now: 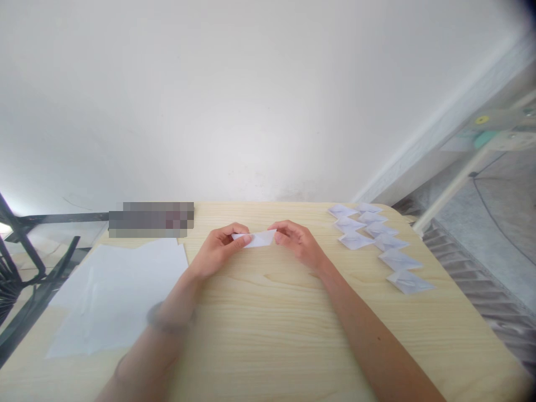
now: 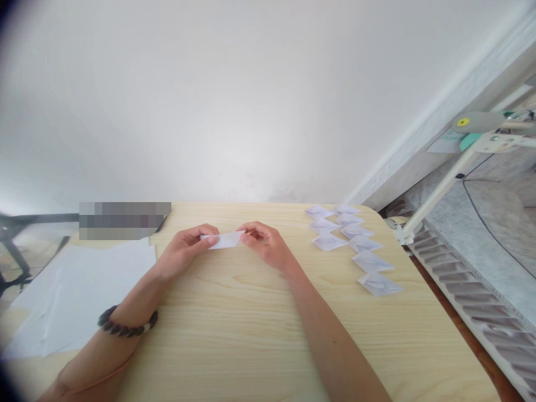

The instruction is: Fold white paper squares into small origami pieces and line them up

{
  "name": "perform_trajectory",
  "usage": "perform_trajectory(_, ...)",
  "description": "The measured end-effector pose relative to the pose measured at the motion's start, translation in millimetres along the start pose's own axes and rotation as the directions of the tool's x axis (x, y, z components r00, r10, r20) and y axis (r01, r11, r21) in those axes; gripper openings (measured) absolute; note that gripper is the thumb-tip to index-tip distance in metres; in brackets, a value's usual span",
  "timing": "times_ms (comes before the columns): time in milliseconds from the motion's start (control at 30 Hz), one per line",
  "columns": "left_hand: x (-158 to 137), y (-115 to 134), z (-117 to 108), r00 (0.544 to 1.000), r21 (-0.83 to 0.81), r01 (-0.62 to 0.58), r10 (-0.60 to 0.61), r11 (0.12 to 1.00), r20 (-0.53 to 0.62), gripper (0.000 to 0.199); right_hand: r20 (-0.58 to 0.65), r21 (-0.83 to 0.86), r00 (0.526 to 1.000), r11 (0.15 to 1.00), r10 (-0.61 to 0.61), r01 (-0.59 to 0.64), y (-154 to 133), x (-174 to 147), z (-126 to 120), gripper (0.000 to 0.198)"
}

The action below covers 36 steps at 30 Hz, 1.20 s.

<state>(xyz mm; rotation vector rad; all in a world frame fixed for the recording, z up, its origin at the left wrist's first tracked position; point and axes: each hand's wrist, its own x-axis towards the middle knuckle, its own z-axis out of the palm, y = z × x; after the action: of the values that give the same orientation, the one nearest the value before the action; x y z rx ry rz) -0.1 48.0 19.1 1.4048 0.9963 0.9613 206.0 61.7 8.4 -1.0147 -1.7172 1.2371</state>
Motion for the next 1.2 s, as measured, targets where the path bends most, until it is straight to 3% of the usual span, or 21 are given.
perform_trajectory(167,-1,1,3,0.988,-0.37,0.135,-0.098,0.919,0.118,0.014,0.066,0.055,0.998,0.998,0.019,-0.022,0,0,-3,0.017)
perform_trajectory(333,-2,0,1,0.977,-0.564,0.202,-0.129,0.801,0.168,0.021,0.056,0.226,0.998,0.973,0.028,-0.04,3,0,-7,0.017)
perform_trajectory(633,-3,-7,-2,0.985,-0.594,0.149,-0.068,0.791,0.157,0.027,0.044,0.322,0.999,0.946,0.03,-0.043,3,0,-8,0.017)
perform_trajectory(867,-1,-7,1,0.981,-0.597,0.173,-0.087,0.783,0.171,0.023,0.284,0.546,0.955,0.805,0.084,-0.233,6,-4,2,0.024)
perform_trajectory(1200,-1,-6,-1,0.974,-0.576,0.215,-0.126,0.789,0.191,0.022,0.32,0.642,0.938,0.699,0.129,-0.315,7,-4,-1,0.027)
